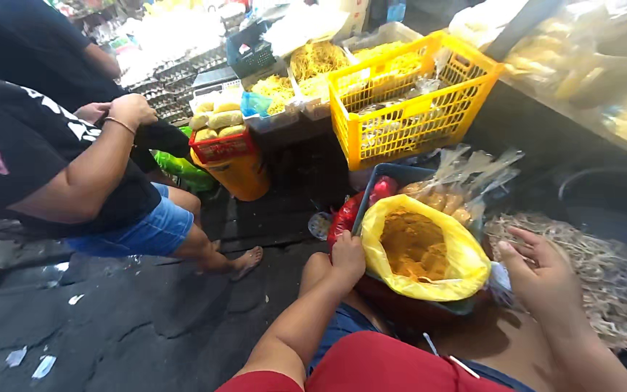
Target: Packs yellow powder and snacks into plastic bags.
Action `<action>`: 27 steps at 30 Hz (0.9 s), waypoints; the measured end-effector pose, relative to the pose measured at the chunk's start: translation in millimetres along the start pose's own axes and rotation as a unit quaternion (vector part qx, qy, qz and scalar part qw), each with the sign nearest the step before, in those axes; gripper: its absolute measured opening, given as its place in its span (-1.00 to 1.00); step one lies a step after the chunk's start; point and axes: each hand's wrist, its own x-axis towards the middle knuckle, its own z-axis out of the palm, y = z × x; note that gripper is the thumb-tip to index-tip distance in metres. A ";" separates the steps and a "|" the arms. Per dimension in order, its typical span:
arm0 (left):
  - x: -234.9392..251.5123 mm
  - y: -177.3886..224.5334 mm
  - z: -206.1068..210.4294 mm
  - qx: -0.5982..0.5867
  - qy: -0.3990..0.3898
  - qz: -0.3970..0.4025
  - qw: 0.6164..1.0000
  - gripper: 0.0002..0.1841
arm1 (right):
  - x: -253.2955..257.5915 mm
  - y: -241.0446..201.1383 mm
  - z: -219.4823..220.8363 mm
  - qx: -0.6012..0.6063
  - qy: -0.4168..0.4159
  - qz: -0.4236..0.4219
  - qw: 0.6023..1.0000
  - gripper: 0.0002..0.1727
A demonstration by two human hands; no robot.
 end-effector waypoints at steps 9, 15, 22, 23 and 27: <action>6.6 -16.6 -3.9 -0.108 0.010 0.019 0.994 -0.67 | -20.5 -16.5 3.9 0.055 -0.019 -0.041 0.997 -0.39; 4.7 -22.5 -19.2 -0.148 0.026 0.019 0.988 -0.71 | -28.0 -19.4 7.2 0.055 -0.056 -0.052 0.996 -0.44; 6.1 -31.5 -15.1 -0.310 0.074 0.011 0.948 -0.68 | -36.6 -22.9 18.9 0.054 -0.105 -0.113 0.987 -0.51; 6.5 -32.6 -14.2 -0.313 0.073 0.005 0.947 -0.65 | -38.2 -23.7 19.7 0.051 -0.113 -0.120 0.985 -0.52; 11.8 -41.7 -11.8 -0.361 0.068 0.030 0.930 -0.79 | -43.8 -26.0 20.6 0.046 -0.132 -0.147 0.979 -0.55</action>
